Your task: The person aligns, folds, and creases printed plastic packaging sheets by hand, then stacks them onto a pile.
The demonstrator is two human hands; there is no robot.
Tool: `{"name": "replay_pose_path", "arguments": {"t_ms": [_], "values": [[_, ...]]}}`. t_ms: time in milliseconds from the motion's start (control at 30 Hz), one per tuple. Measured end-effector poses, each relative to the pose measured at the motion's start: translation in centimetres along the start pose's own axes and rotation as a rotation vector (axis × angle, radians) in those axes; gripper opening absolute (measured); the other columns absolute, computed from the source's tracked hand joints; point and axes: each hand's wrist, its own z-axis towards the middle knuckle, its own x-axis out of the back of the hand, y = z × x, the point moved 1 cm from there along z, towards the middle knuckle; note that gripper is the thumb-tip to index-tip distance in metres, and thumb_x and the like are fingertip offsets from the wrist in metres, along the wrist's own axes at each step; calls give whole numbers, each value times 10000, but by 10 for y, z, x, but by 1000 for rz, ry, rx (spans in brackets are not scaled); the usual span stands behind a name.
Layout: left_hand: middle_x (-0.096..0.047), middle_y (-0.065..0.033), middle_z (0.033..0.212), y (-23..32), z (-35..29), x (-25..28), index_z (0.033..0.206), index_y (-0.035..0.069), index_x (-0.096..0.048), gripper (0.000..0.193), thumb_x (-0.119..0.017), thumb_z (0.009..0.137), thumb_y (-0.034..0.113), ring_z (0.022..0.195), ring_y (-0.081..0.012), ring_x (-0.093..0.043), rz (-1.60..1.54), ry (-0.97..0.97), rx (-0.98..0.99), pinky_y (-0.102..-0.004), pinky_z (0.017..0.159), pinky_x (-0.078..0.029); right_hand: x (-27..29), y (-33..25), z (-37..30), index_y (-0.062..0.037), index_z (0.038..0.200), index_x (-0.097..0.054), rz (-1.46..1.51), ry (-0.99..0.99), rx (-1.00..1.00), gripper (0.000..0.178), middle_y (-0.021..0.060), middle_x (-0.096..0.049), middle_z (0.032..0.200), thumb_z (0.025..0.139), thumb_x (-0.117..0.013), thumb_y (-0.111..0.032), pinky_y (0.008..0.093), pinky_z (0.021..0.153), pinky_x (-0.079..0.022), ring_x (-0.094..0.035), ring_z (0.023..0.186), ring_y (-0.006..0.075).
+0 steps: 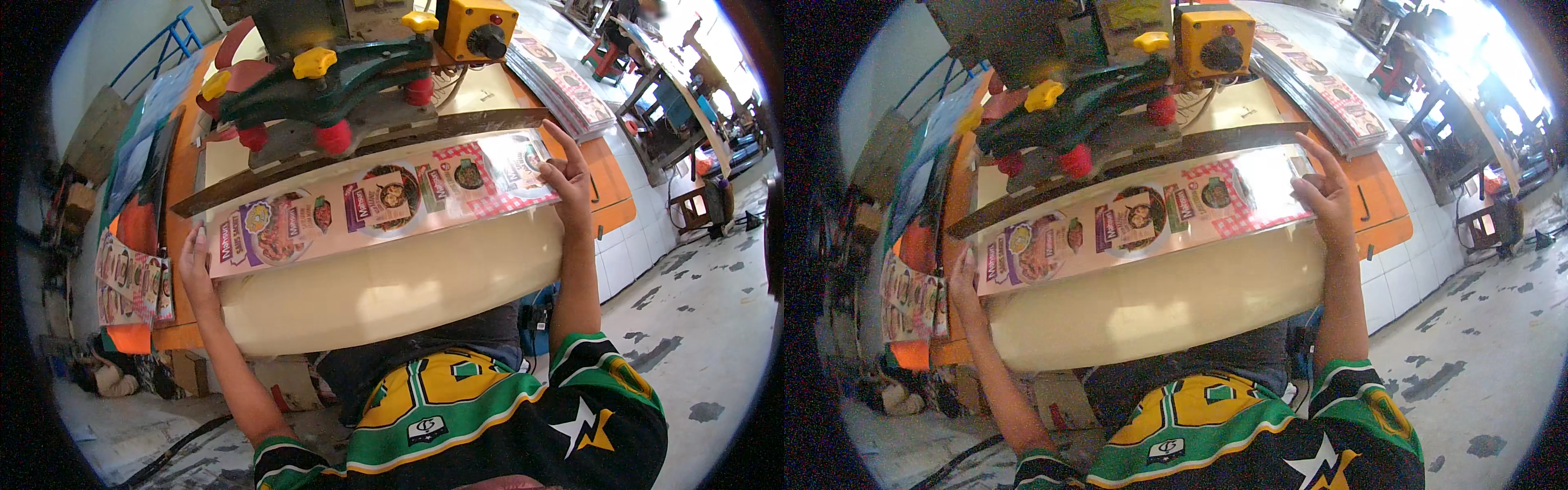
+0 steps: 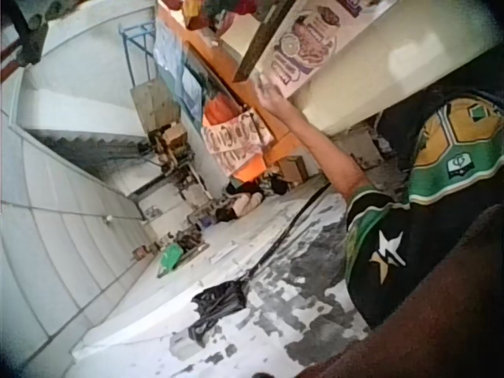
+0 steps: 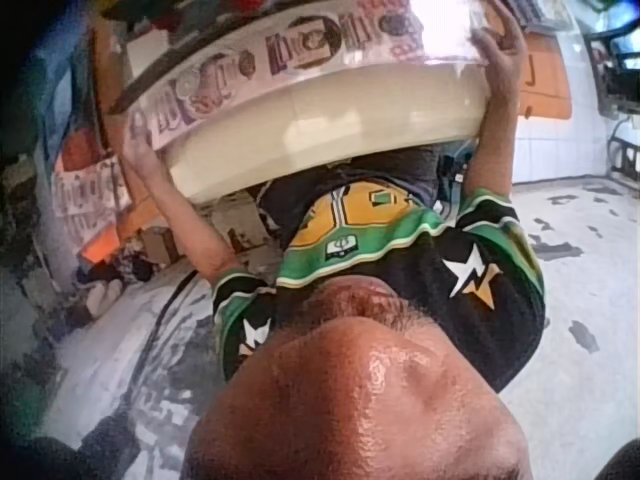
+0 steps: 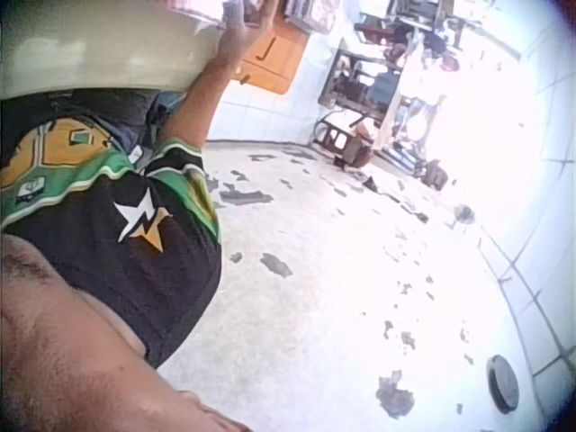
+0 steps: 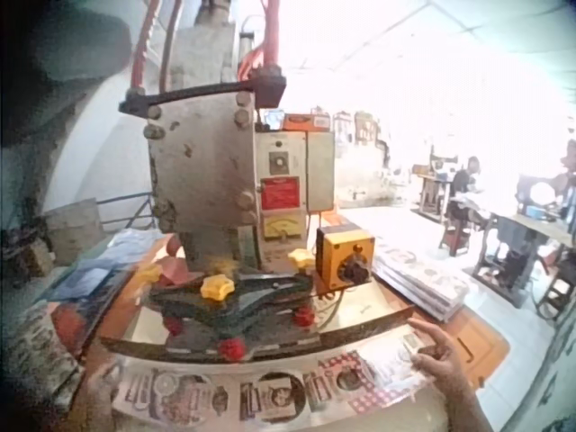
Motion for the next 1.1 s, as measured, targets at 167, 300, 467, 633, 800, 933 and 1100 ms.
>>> {"name": "replay_pose_path", "arguments": {"t_ms": [167, 300, 467, 633, 800, 933, 1100], "values": [[-734, -86, 1080, 29, -19, -21, 1400, -55, -534, 461, -616, 1039, 219, 879, -121, -704, 84, -93, 72, -247, 779, -558, 4, 3, -2, 3, 1515, -450, 134, 10, 39, 730, 132, -749, 955, 839, -715, -75, 223, 636, -493, -603, 670, 62], [-740, -56, 959, 22, -18, -16, 1240, -33, -613, 364, -650, 1025, 259, 802, -69, -685, -74, -144, 116, -222, 708, -545, 1, -3, -2, 13, 1534, -408, 304, 8, 61, 748, 201, -744, 1097, 840, -682, -46, 267, 776, -563, -711, 873, 146], [-715, -16, 853, 7, -7, 4, 1002, 33, -649, 233, -678, 1010, 264, 734, -40, -642, -196, -200, 211, -206, 667, -509, 13, 6, -2, 20, 1551, -372, 415, -54, 49, 776, 242, -682, 1252, 831, -653, -44, 315, 857, -583, -730, 992, 211], [-675, 25, 800, 3, -9, 14, 872, 73, -633, 215, -726, 976, 237, 673, -28, -563, -265, -340, 128, -201, 644, -461, -3, -7, 1, 56, 1563, -319, 606, -57, 139, 847, 250, -392, 1570, 800, -657, -87, 414, 1037, -538, -625, 1259, 304], [-652, 44, 807, -7, -10, 5, 872, 80, -635, 185, -741, 966, 199, 685, -28, -540, -286, -236, 26, -201, 646, -438, -3, -5, 7, 71, 1546, -334, 597, -70, 116, 800, 225, -483, 1501, 843, -656, -134, 416, 1056, -527, -604, 1282, 304], [-622, 55, 805, -6, -6, 9, 889, 73, -655, 159, -747, 965, 178, 667, -28, -502, -143, -175, -100, -206, 598, -390, 16, 11, 1, 74, 1406, -507, 554, -63, -31, 567, 184, -650, 1302, 917, -658, -170, 371, 984, -571, -688, 1133, 246], [-606, 51, 787, -19, -6, 13, 947, 61, -681, 152, -756, 961, 192, 655, -31, -479, -239, -93, -133, -199, 567, -356, 15, 15, 1, 56, 1234, -625, 532, -67, -30, 356, 137, -727, 1118, 963, -656, -174, 330, 857, -611, -735, 961, 197]]}}
